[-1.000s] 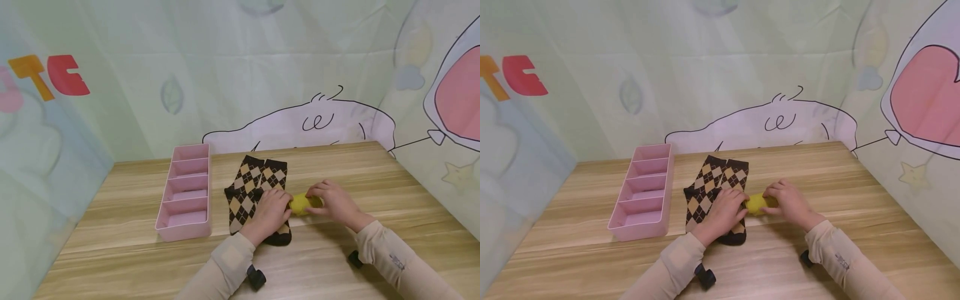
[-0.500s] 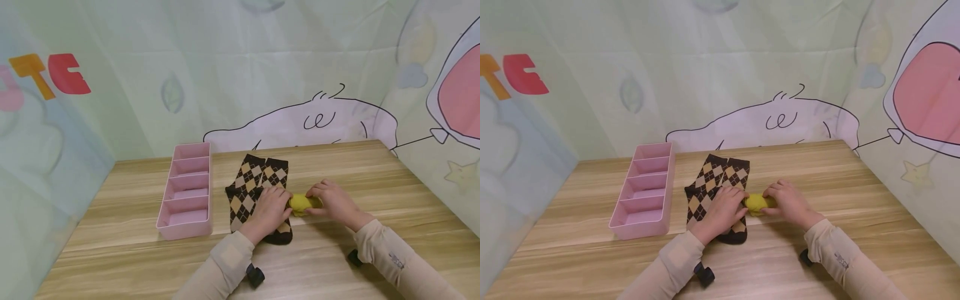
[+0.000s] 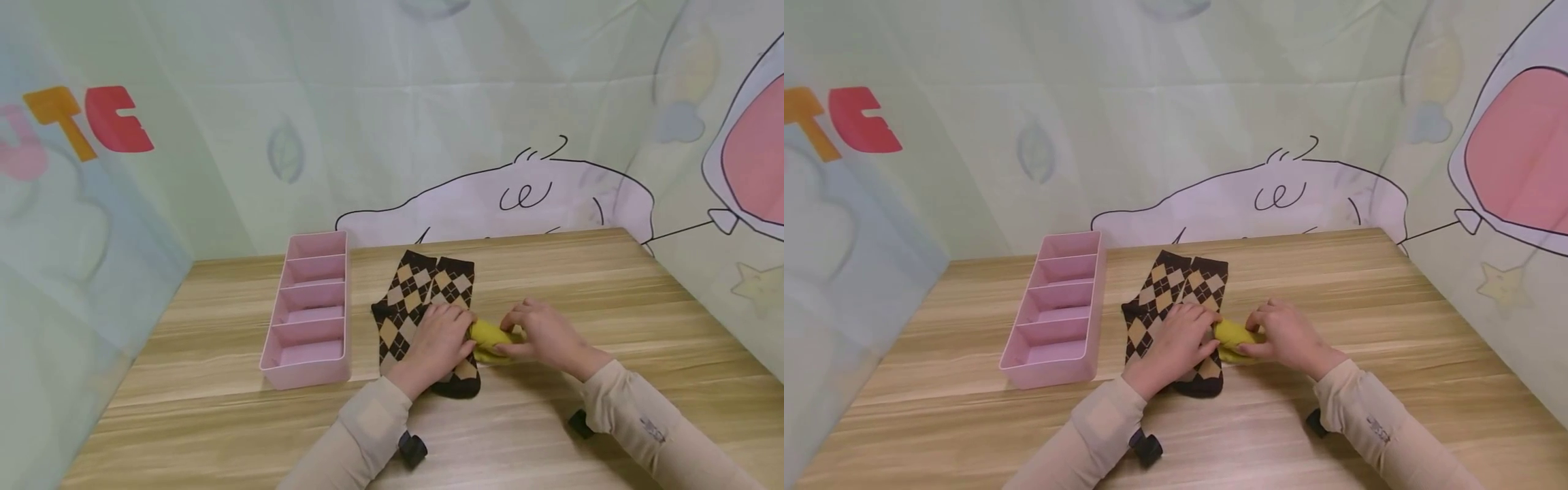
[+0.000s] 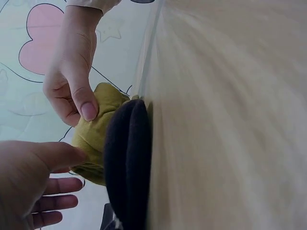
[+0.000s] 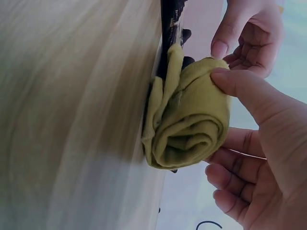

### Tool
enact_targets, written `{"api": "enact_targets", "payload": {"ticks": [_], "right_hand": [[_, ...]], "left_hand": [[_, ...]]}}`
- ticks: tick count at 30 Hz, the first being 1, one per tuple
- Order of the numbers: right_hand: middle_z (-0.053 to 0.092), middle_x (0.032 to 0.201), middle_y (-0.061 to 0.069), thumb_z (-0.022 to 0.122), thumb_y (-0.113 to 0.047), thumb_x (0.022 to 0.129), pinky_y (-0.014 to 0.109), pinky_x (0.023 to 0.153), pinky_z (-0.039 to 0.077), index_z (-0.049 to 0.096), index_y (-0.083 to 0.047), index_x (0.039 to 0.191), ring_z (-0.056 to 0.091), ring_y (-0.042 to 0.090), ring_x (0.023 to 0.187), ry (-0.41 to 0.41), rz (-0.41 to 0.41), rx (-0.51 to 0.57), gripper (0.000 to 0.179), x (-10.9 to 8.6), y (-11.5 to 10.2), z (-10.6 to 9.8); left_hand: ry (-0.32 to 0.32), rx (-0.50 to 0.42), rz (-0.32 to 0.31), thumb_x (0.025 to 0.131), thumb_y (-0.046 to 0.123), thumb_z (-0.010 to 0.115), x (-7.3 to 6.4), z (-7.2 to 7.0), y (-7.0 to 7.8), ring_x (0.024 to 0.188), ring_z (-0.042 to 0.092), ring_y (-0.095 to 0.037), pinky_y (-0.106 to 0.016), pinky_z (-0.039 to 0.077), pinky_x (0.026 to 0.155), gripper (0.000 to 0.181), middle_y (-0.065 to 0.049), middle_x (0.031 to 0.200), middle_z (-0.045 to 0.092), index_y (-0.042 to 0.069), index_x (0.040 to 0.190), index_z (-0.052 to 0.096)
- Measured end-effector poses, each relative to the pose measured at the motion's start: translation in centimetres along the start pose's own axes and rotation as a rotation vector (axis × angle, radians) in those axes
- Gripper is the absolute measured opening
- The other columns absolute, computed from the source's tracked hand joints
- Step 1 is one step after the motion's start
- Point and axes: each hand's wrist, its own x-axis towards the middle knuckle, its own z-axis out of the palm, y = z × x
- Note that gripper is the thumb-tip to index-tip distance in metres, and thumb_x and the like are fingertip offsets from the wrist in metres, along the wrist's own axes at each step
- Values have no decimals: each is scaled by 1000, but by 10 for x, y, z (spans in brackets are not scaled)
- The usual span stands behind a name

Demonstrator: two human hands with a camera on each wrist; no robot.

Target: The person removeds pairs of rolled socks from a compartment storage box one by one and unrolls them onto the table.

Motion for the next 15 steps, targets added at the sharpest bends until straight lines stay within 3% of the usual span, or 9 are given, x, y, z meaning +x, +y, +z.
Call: {"api": "enact_targets", "payload": {"ticks": [10, 15], "right_hand": [[72, 87, 0, 78, -38, 76, 32, 71, 50, 72, -11, 87, 60, 16, 81, -72, 47, 53, 29, 1, 0, -4], [72, 89, 1, 77, -37, 77, 34, 72, 50, 72, -11, 89, 60, 17, 82, -102, 63, 75, 29, 3, 3, -6]], "left_hand": [[-35, -22, -59, 86, 39, 69, -8, -3, 2, 96, 56, -13, -28, 42, 86, 28, 4, 99, 64, 16, 99, 61], [-61, -9, -19, 86, 38, 69, -14, -2, 7, 94, 57, -11, -27, 42, 86, 23, 7, 97, 65, 18, 97, 67]]}}
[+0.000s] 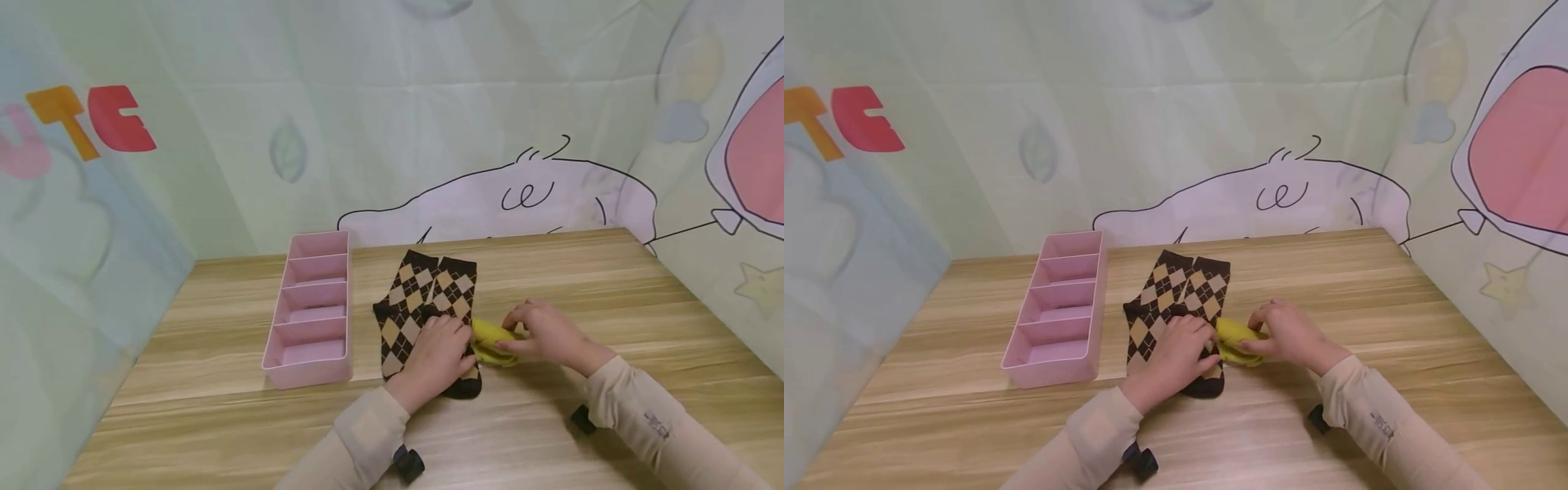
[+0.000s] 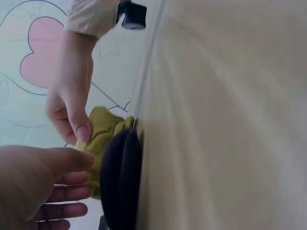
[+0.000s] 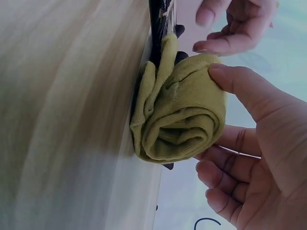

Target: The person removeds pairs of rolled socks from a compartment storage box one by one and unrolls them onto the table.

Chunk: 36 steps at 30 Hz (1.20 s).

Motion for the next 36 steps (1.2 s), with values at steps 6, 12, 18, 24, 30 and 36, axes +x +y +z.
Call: {"api": "enact_targets", "payload": {"ticks": [6, 12, 18, 24, 30, 36], "right_hand": [[73, 93, 4, 76, -38, 78, 40, 80, 52, 72, -10, 91, 62, 21, 85, -13, 17, 9, 30, 4, 2, -3], [73, 96, 5, 75, -38, 79, 50, 93, 49, 72, -9, 93, 65, 26, 91, -29, 33, 16, 33, 7, 5, -4], [71, 88, -1, 75, -35, 81, 39, 77, 51, 71, -10, 91, 60, 12, 78, 8, 45, 42, 27, 11, 8, -4], [70, 86, 0, 74, -26, 82, 43, 78, 49, 68, -11, 88, 55, 11, 73, 99, 14, 51, 17, 16, 11, -4], [68, 86, 0, 74, -17, 82, 29, 68, 46, 66, -13, 86, 53, 16, 79, 180, 12, 27, 10, 19, 12, 1], [68, 88, 2, 73, -13, 83, 31, 68, 48, 67, -14, 83, 54, 16, 79, 209, -24, -10, 6, 21, 13, 4]], "left_hand": [[-68, 10, 40, 89, 40, 65, -3, 6, 5, 107, 58, -13, -34, 43, 100, 29, 4, 111, 67, 18, 108, 69], [-116, 27, 50, 91, 39, 62, -4, 10, 7, 116, 55, -16, -45, 39, 108, 30, 3, 118, 65, 18, 110, 70], [-108, 74, 98, 94, 38, 58, -6, 11, 6, 117, 53, -16, -40, 41, 105, 28, 4, 116, 64, 17, 106, 71], [-80, 100, 130, 94, 38, 58, -8, 13, 5, 114, 53, -15, -32, 43, 96, 26, 4, 115, 64, 17, 104, 71], [-64, 105, 139, 94, 38, 58, -9, 13, 6, 113, 53, -14, -30, 43, 94, 25, 4, 113, 64, 18, 102, 70], [-51, 99, 142, 94, 37, 58, -9, 15, 6, 110, 54, -13, -29, 43, 91, 23, 5, 110, 64, 18, 101, 69]]}}
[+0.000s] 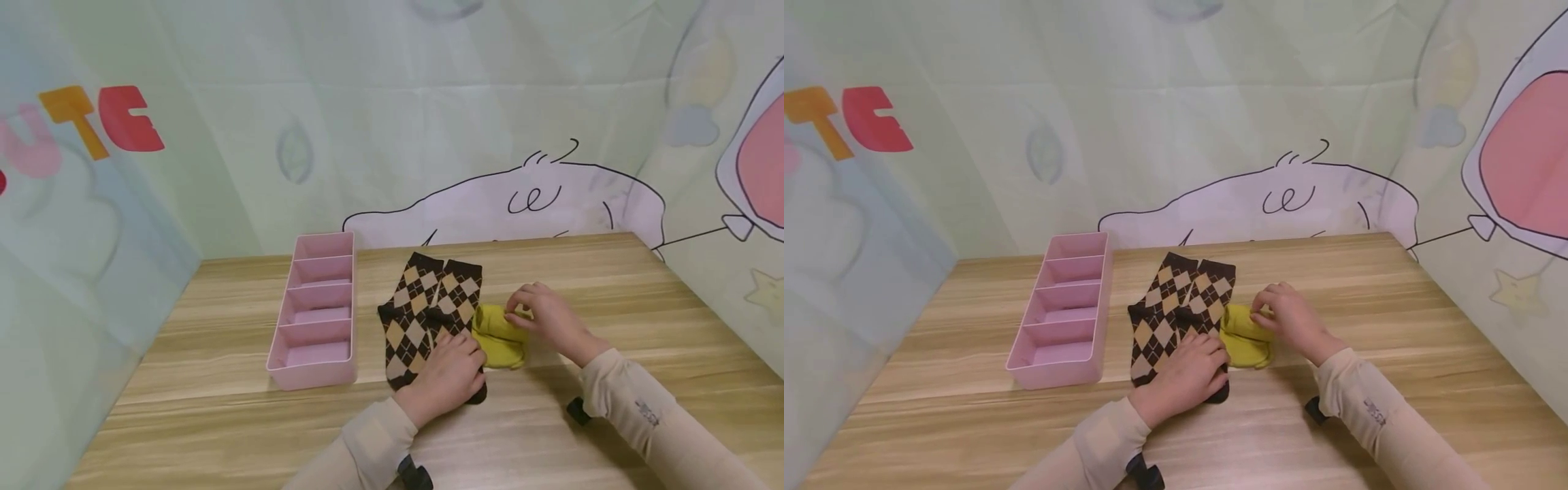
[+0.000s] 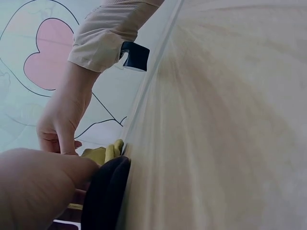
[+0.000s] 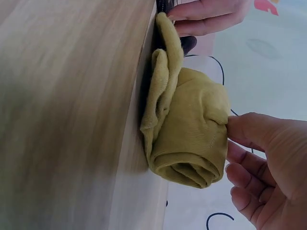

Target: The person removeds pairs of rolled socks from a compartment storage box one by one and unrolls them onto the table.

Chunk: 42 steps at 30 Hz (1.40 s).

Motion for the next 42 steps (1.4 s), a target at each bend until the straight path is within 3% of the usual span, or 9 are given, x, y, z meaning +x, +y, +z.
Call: {"api": "enact_targets", "payload": {"ticks": [13, 19, 28, 42], "right_hand": [[70, 96, 10, 67, -17, 88, 40, 75, 51, 71, -6, 92, 58, 23, 86, -23, 39, 5, 12, -1, 5, 0], [70, 102, 12, 72, -23, 84, 45, 80, 50, 71, -6, 96, 59, 26, 90, -62, 54, -12, 21, 0, 5, -1], [71, 102, 13, 75, -26, 81, 55, 100, 42, 71, -4, 99, 61, 31, 95, -99, 38, -23, 29, 0, 7, 3], [69, 106, 13, 79, -35, 74, 47, 85, 51, 70, -3, 105, 59, 30, 97, -164, 13, -102, 45, -12, 4, 2]], "left_hand": [[24, -44, -3, 92, 35, 61, 3, -1, 1, 103, 55, -12, -28, 43, 90, 24, 4, 106, 63, 17, 107, 65], [42, -34, -13, 90, 37, 64, 5, -2, 1, 102, 55, -13, -28, 44, 91, 26, 3, 106, 62, 17, 107, 64], [24, -19, -45, 90, 39, 64, 6, 0, 1, 106, 55, -14, -28, 43, 94, 32, 2, 110, 62, 16, 112, 64], [-8, -48, -26, 89, 39, 65, 5, -1, 3, 104, 53, -12, -27, 42, 92, 32, 4, 110, 62, 17, 112, 65]]}}
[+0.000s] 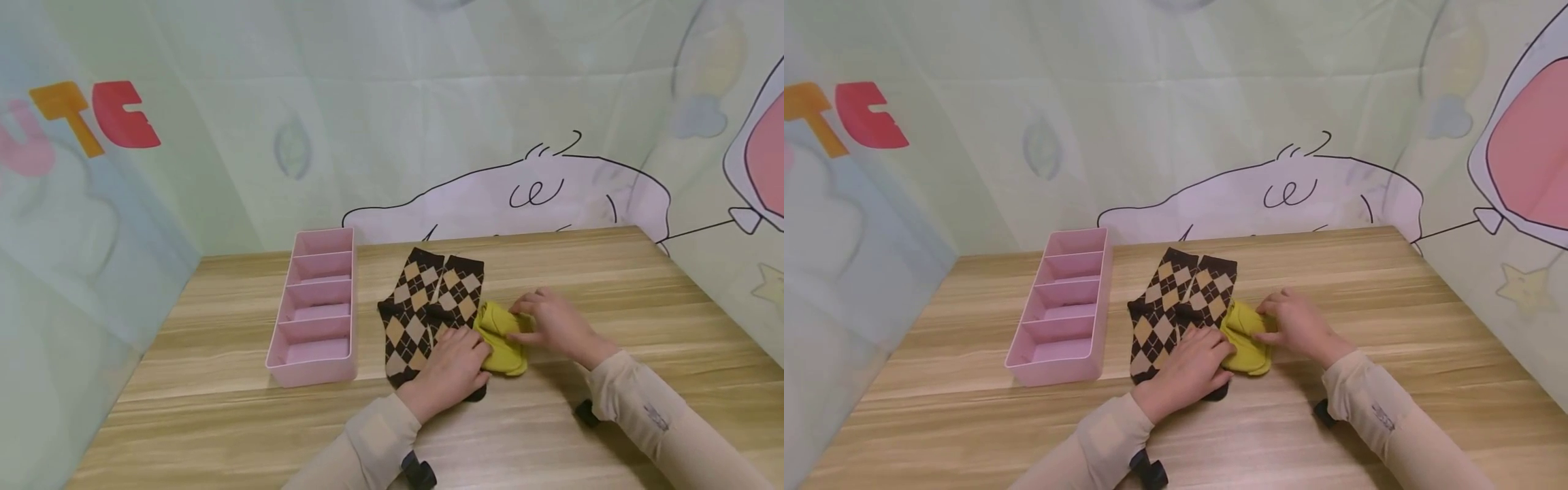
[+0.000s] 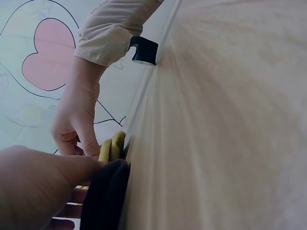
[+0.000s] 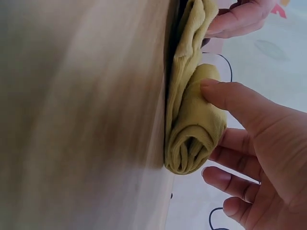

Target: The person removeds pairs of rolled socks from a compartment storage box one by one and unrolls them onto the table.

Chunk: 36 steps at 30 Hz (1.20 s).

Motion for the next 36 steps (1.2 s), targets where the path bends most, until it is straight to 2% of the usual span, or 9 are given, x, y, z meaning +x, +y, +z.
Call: {"api": "enact_targets", "payload": {"ticks": [6, 11, 16, 21, 28, 36], "right_hand": [[70, 104, 11, 82, -35, 71, 43, 80, 51, 71, -3, 102, 59, 26, 93, 3, -39, -39, 45, -5, -3, -2], [70, 104, 12, 80, -33, 73, 47, 84, 51, 70, -3, 102, 61, 30, 96, -3, -50, -36, 43, -6, -4, -2], [69, 104, 14, 79, -31, 75, 48, 86, 52, 70, -1, 102, 62, 32, 98, -2, -34, -16, 42, -5, -3, -3], [69, 104, 15, 78, -30, 75, 47, 83, 53, 70, -1, 103, 61, 31, 96, -16, -14, -10, 41, -2, -2, -6], [68, 109, 15, 77, -29, 78, 50, 89, 50, 68, -2, 108, 60, 33, 102, -29, 28, 32, 41, 1, 0, -9], [69, 104, 11, 77, -24, 79, 43, 80, 52, 66, -6, 105, 57, 25, 92, 10, 78, 77, 33, 4, 3, -9]], "left_hand": [[-36, -15, 10, 88, 40, 66, -2, -2, 2, 106, 53, -12, -26, 42, 93, 33, 4, 110, 61, 16, 111, 66], [-72, -72, -13, 87, 39, 67, -3, -2, 2, 111, 53, -12, -26, 42, 96, 32, 5, 113, 62, 17, 111, 67], [-82, -104, -25, 86, 38, 69, -3, -1, 2, 108, 53, -10, -24, 41, 92, 30, 6, 111, 64, 18, 109, 69], [-74, -87, -11, 87, 37, 68, -2, 0, 2, 107, 54, -10, -24, 42, 92, 28, 7, 109, 65, 19, 107, 70], [-74, -51, 21, 88, 36, 67, -3, 0, 4, 108, 55, -11, -26, 42, 95, 25, 6, 109, 65, 20, 107, 71], [-76, -51, 28, 89, 35, 66, -2, -1, 4, 108, 54, -11, -26, 42, 95, 24, 6, 108, 65, 20, 107, 71]]}}
